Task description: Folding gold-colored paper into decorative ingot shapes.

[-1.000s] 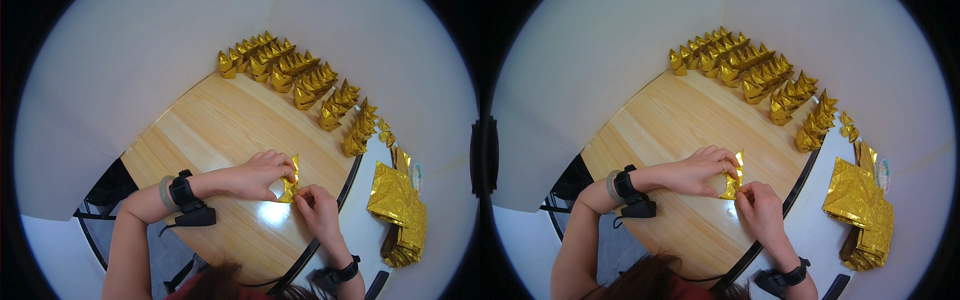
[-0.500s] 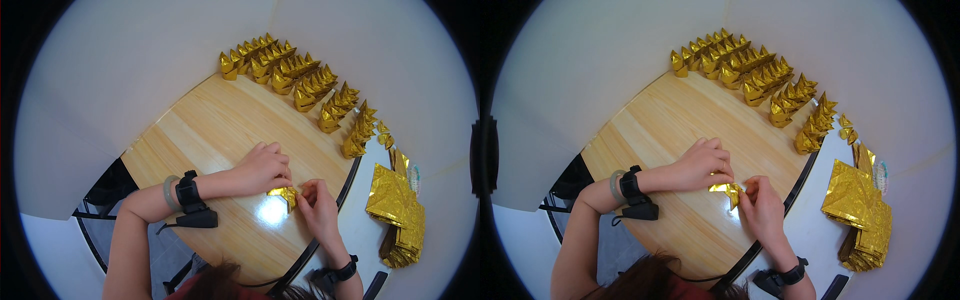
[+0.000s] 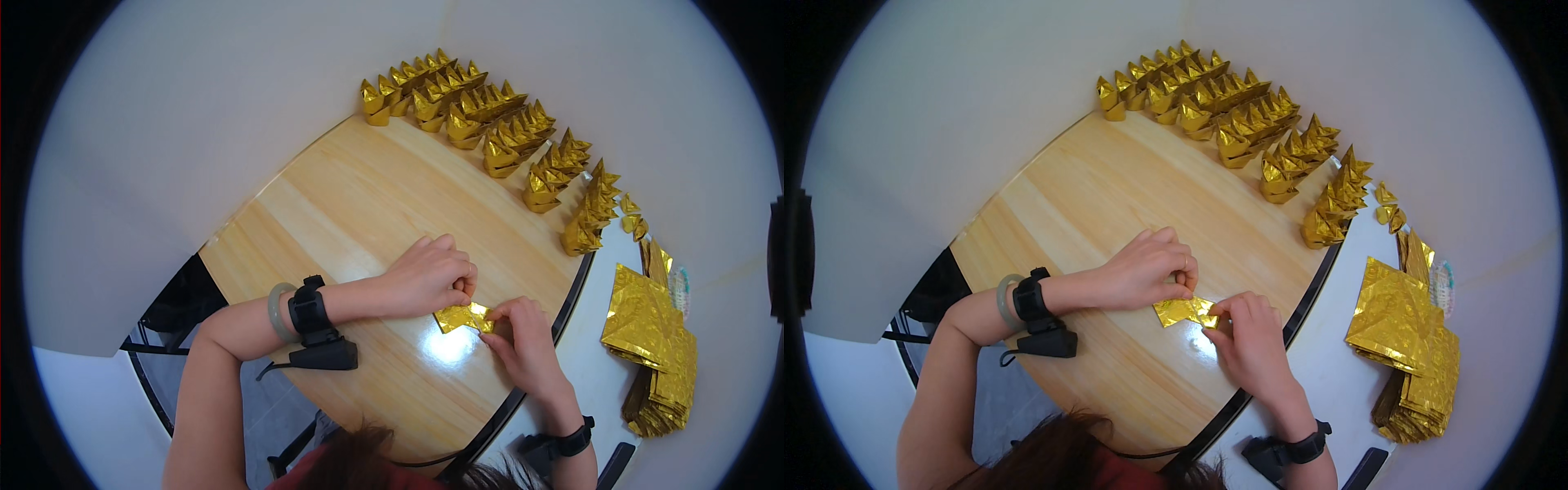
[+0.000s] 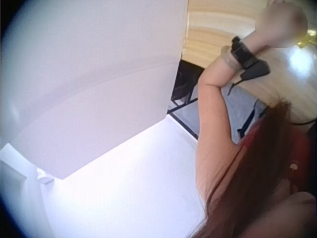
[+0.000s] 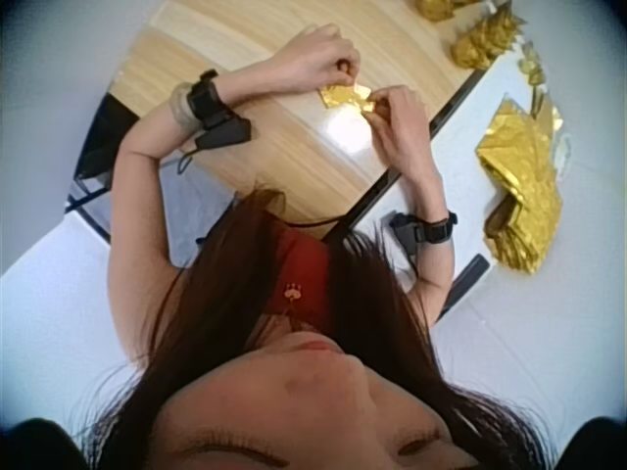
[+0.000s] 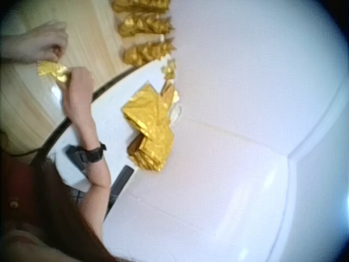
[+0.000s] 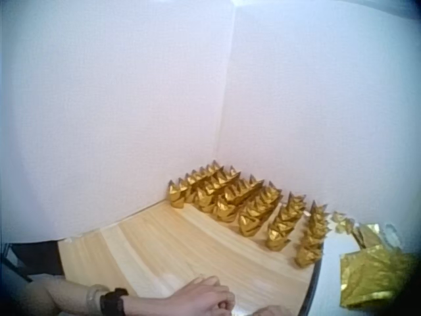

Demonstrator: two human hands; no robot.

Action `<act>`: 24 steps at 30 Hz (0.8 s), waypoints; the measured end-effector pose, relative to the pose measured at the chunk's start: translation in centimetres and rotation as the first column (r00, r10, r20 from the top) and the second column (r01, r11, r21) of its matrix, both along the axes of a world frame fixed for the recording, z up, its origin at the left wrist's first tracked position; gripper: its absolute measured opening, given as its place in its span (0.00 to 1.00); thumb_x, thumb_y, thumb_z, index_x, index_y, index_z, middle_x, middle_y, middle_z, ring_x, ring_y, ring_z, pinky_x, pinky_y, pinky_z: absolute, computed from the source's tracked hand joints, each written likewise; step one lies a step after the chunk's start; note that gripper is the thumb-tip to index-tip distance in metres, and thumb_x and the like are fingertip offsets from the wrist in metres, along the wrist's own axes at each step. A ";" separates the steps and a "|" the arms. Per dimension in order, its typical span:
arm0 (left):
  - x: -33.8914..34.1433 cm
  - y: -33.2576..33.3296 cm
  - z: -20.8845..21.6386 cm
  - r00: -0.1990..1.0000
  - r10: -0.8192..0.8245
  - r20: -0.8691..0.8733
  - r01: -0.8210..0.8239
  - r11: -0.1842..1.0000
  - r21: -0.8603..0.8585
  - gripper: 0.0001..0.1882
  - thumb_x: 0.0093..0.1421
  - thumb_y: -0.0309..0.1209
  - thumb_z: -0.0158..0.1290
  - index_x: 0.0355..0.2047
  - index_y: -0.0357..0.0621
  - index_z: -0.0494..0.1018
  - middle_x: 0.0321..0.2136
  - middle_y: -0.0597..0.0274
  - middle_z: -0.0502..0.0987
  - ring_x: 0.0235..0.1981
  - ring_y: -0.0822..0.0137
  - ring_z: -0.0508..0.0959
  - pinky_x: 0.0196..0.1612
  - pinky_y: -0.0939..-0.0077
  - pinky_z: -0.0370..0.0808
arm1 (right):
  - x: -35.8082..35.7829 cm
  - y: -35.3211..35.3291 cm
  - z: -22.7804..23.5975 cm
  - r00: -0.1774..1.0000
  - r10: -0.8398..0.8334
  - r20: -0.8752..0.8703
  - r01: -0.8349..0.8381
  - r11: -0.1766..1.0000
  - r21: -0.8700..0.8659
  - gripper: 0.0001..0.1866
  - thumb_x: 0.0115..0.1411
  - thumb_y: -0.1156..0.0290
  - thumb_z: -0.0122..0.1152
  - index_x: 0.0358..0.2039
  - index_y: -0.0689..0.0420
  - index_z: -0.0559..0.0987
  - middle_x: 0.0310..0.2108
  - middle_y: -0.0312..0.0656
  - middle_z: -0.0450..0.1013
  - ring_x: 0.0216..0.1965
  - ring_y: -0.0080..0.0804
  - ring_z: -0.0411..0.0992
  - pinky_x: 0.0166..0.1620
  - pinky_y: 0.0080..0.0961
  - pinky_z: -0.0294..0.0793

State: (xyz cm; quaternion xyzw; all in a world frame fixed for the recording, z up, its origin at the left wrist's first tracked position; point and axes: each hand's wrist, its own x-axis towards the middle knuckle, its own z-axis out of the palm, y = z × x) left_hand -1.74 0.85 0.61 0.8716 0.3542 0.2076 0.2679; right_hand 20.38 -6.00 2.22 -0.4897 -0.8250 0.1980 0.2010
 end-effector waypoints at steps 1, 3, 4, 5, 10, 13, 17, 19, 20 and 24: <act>0.0 0.1 0.1 1.000 -0.008 -0.005 0.008 1.000 -0.009 0.06 0.52 0.36 0.61 0.27 0.52 0.76 0.27 0.74 0.75 0.38 0.65 0.69 0.46 0.68 0.63 | 0.5 0.1 0.0 1.000 0.022 -0.005 -0.022 1.000 -0.018 0.16 0.50 0.70 0.68 0.38 0.54 0.73 0.38 0.42 0.69 0.41 0.42 0.67 0.44 0.35 0.63; 0.0 0.0 0.0 1.000 -0.014 -0.010 0.014 1.000 -0.019 0.06 0.52 0.36 0.61 0.27 0.52 0.76 0.27 0.74 0.75 0.38 0.66 0.69 0.46 0.68 0.62 | 0.9 0.2 0.3 0.999 0.047 -0.010 -0.047 0.998 -0.037 0.17 0.50 0.68 0.69 0.38 0.54 0.73 0.37 0.42 0.69 0.41 0.42 0.66 0.45 0.35 0.62; -0.1 0.1 -0.1 1.000 -0.012 -0.008 0.012 1.000 -0.016 0.05 0.52 0.36 0.61 0.27 0.52 0.76 0.27 0.74 0.75 0.38 0.66 0.69 0.46 0.68 0.62 | 1.0 0.3 0.6 0.998 0.067 -0.012 -0.068 0.996 -0.058 0.17 0.50 0.68 0.69 0.39 0.54 0.73 0.38 0.42 0.69 0.42 0.41 0.67 0.45 0.35 0.63; -0.1 0.1 -0.2 1.000 -0.011 -0.005 0.011 1.000 -0.012 0.05 0.52 0.35 0.60 0.27 0.53 0.76 0.27 0.74 0.75 0.38 0.66 0.69 0.46 0.68 0.62 | 1.0 0.3 0.9 0.996 0.088 -0.015 -0.089 0.993 -0.080 0.18 0.49 0.67 0.70 0.39 0.53 0.73 0.39 0.41 0.69 0.42 0.41 0.67 0.46 0.35 0.64; 0.0 0.2 0.1 0.999 -0.030 -0.023 0.030 0.999 -0.035 0.04 0.53 0.35 0.60 0.28 0.52 0.77 0.28 0.74 0.75 0.40 0.66 0.68 0.48 0.68 0.61 | -0.8 -0.1 1.1 0.996 0.039 -0.081 -0.032 0.996 0.088 0.18 0.48 0.69 0.69 0.41 0.54 0.75 0.41 0.41 0.72 0.43 0.42 0.70 0.45 0.34 0.70; -0.5 0.6 -0.1 0.997 -0.080 0.002 0.080 0.995 -0.059 0.04 0.53 0.34 0.60 0.29 0.52 0.78 0.30 0.73 0.75 0.41 0.65 0.68 0.50 0.68 0.59 | -0.8 0.0 0.7 0.998 0.056 -0.024 -0.050 0.980 0.190 0.19 0.48 0.72 0.68 0.41 0.55 0.76 0.38 0.41 0.74 0.40 0.41 0.72 0.41 0.32 0.74; -1.2 1.1 -0.6 0.982 -0.160 0.097 0.169 0.981 -0.092 0.07 0.53 0.32 0.58 0.33 0.53 0.79 0.30 0.72 0.76 0.43 0.64 0.67 0.52 0.67 0.59 | -0.8 -0.1 0.4 0.999 0.055 0.001 -0.052 0.947 0.316 0.18 0.46 0.76 0.66 0.40 0.57 0.77 0.33 0.40 0.76 0.34 0.38 0.75 0.35 0.28 0.76; -1.2 1.1 -0.4 0.981 -0.169 0.094 0.179 0.978 -0.105 0.07 0.53 0.32 0.58 0.34 0.53 0.79 0.31 0.71 0.75 0.43 0.63 0.67 0.52 0.66 0.59 | -0.9 0.0 0.5 0.998 0.057 0.015 -0.058 0.928 0.367 0.16 0.46 0.77 0.65 0.39 0.57 0.78 0.32 0.40 0.76 0.33 0.37 0.75 0.34 0.28 0.76; -1.2 1.0 -0.3 0.980 -0.179 0.089 0.188 0.975 -0.119 0.08 0.54 0.32 0.58 0.36 0.53 0.79 0.32 0.71 0.75 0.43 0.63 0.67 0.53 0.66 0.58 | -0.9 0.0 0.6 0.998 0.057 0.026 -0.063 0.907 0.417 0.15 0.45 0.78 0.65 0.37 0.57 0.78 0.32 0.39 0.76 0.32 0.36 0.75 0.33 0.27 0.76; -1.3 1.0 -0.2 0.979 -0.193 0.063 0.200 0.971 -0.133 0.08 0.56 0.32 0.56 0.37 0.53 0.79 0.33 0.71 0.73 0.42 0.64 0.65 0.54 0.67 0.56 | -0.5 -0.2 0.6 0.995 0.077 0.068 -0.100 0.875 0.475 0.13 0.43 0.79 0.65 0.33 0.57 0.79 0.32 0.38 0.75 0.32 0.34 0.75 0.32 0.26 0.76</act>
